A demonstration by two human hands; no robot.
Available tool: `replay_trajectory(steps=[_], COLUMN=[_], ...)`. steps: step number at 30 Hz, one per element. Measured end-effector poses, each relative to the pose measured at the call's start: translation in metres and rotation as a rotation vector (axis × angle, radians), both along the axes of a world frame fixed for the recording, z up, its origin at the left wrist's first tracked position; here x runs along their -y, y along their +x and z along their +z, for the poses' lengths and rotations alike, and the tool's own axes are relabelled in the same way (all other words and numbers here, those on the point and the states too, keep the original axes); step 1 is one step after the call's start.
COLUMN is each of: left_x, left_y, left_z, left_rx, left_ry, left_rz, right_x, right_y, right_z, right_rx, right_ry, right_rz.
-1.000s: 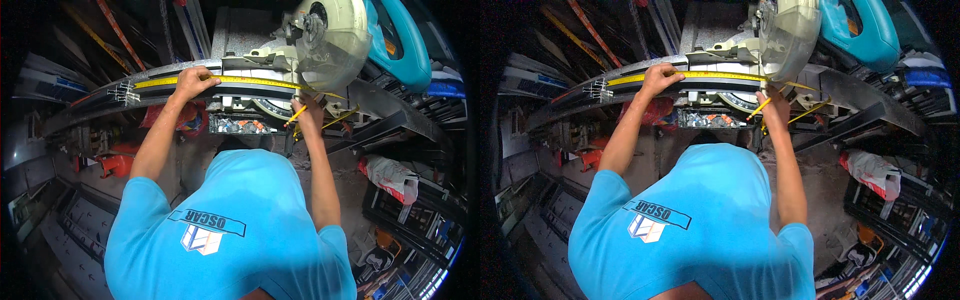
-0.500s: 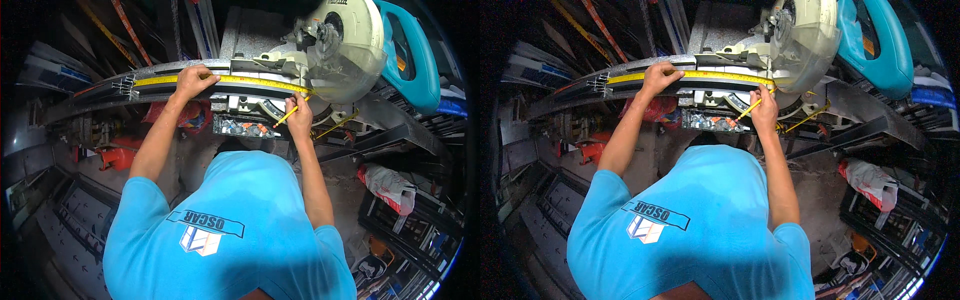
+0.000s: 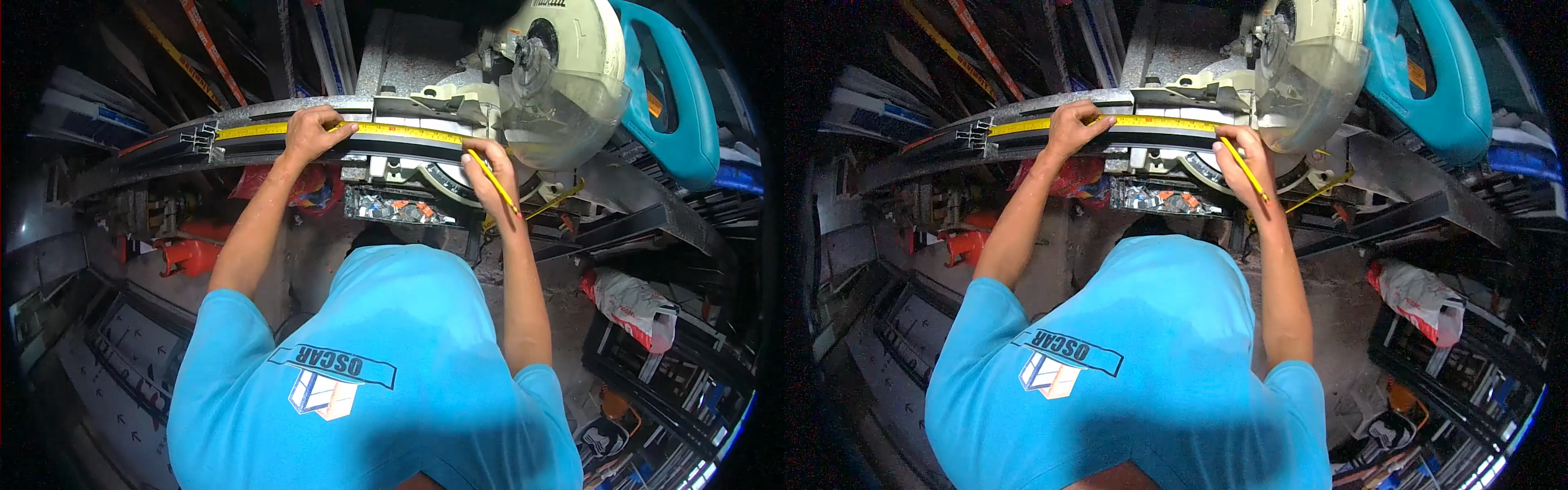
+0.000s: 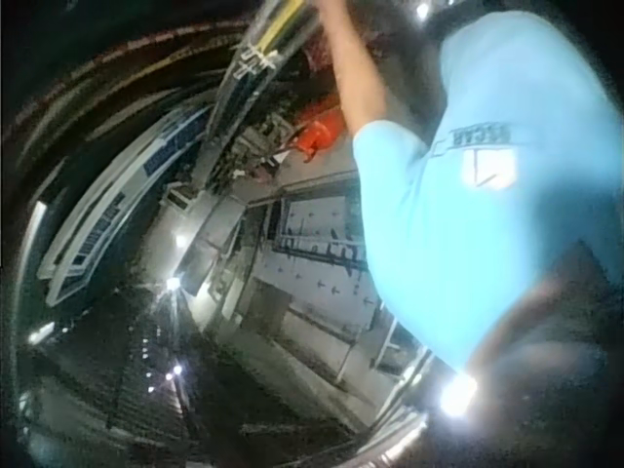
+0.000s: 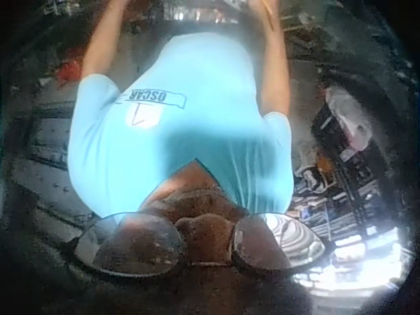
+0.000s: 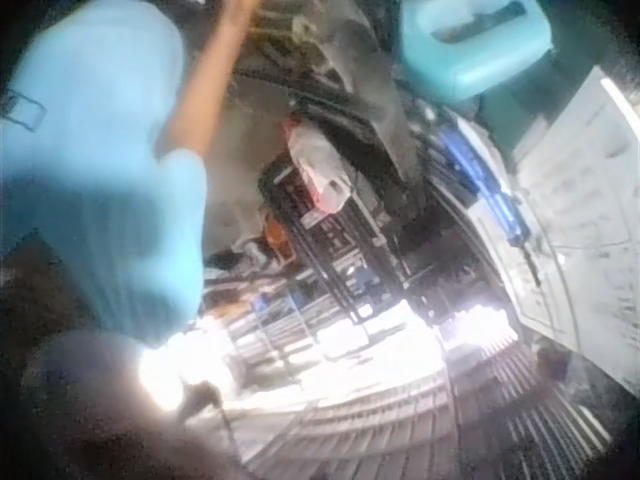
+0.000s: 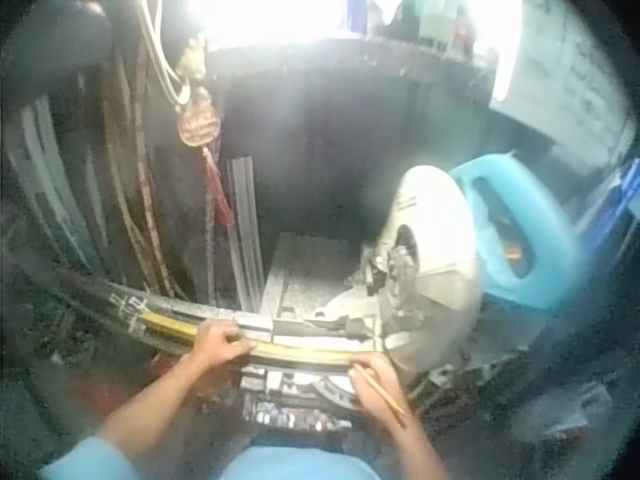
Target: The person uses a miter saw to cut a long metal profile into smaller sections. They repeatedly measure the profile with a tape measure, mark it with a pencil, and operate the saw to make precise cuts. The cut pieces are set aside on the workbench.
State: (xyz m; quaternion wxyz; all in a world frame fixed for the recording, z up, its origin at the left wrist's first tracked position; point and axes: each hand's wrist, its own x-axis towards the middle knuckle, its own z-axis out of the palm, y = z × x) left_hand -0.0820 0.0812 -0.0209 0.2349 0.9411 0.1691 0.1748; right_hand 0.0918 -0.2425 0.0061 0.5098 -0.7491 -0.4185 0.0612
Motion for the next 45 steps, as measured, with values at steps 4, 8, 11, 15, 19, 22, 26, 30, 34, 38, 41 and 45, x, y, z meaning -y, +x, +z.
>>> replay_trajectory(steps=[4, 8, 11, 15, 19, 22, 26, 30, 34, 38, 41, 45], left_x=[0.0, 0.001, 0.001, 0.0, 0.0, 0.001, 0.0, 0.001, 0.001, -0.001, -0.001, -0.002], left_y=[0.001, -0.001, 0.0, -0.001, 0.0, 0.0, 0.0, 0.0, -0.001, 0.0, -0.001, 0.0], left_z=[-0.001, 0.0, -0.001, 0.0, 0.0, -0.001, -0.002, -0.001, -0.002, -0.004, -0.005, -0.006], left_rx=[0.021, 0.003, 0.012, 0.021, 0.025, 0.038, 0.017, 0.004, 0.003, 0.016, 0.011, 0.012], left_ry=[-0.002, -0.012, -0.017, 0.003, 0.021, 0.003, 0.0, 0.009, 0.005, 0.0, 0.001, 0.015], left_rz=[-0.004, 0.003, -0.002, -0.011, -0.015, -0.015, -0.003, 0.003, 0.001, 0.0, 0.006, -0.002], right_x=[-0.013, -0.011, -0.012, -0.013, -0.013, -0.014, -0.015, -0.013, -0.013, -0.013, -0.014, -0.012], right_y=[0.009, 0.013, 0.013, 0.013, 0.016, 0.016, 0.015, 0.017, 0.017, 0.017, 0.016, 0.018], right_z=[-0.017, -0.024, -0.031, -0.027, -0.033, -0.032, -0.023, -0.025, -0.025, -0.024, -0.018, -0.021], right_rx=[-0.325, -0.392, -0.393, -0.363, -0.337, -0.317, -0.348, -0.321, -0.312, -0.305, -0.299, -0.299], right_ry=[-0.008, -0.069, -0.049, -0.089, -0.052, -0.03, -0.043, -0.08, -0.086, -0.11, -0.114, -0.118], right_rz=[-0.046, -0.038, -0.052, -0.07, -0.034, -0.01, 0.008, 0.003, -0.013, -0.021, -0.017, -0.01])
